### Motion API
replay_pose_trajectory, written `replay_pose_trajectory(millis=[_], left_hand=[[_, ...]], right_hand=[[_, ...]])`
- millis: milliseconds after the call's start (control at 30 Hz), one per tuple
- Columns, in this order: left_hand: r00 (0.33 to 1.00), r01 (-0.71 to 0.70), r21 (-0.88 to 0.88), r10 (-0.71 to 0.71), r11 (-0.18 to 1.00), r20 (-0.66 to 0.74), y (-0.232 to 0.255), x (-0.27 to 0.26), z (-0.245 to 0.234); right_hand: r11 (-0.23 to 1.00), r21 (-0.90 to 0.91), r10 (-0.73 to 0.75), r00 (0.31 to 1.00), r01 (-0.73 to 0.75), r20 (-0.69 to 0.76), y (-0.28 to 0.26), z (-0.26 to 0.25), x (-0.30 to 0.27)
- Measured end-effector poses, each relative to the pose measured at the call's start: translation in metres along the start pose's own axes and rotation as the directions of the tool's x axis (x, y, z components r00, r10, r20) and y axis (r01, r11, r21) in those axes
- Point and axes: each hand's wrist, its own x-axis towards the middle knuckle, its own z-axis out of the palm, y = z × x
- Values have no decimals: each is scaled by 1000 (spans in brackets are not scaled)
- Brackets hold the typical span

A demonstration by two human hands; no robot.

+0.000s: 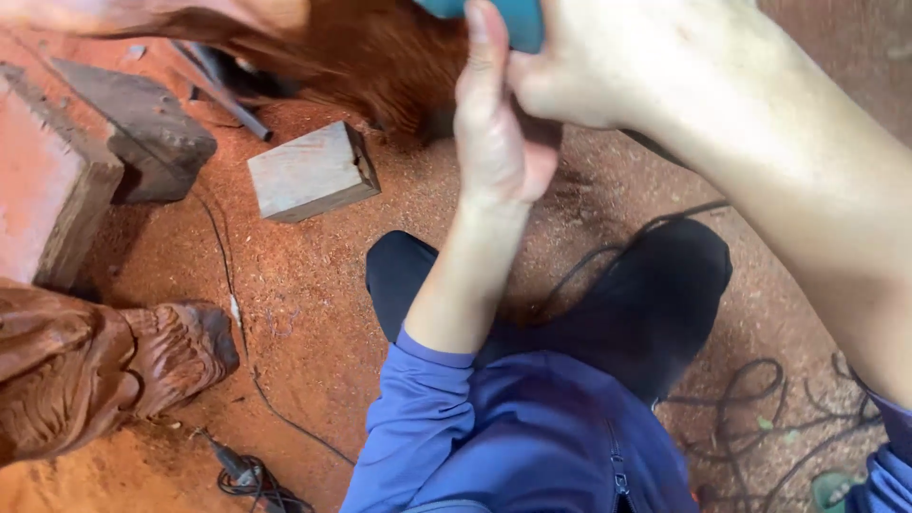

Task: Using an angle grinder with a sanding disc to smooth and shape a large wooden sculpture

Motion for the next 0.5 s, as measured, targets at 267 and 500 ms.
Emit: replay_pose_trajectory(millis=[267, 500], left_hand=[[987, 56, -83, -67, 995, -148, 20, -1, 0], [961, 81, 0, -78, 997, -265, 21, 3, 0]], right_hand=[[980, -181, -113, 981, 84, -156, -74, -21, 1], [971, -188, 143, 988, -150, -53, -92, -26, 6]])
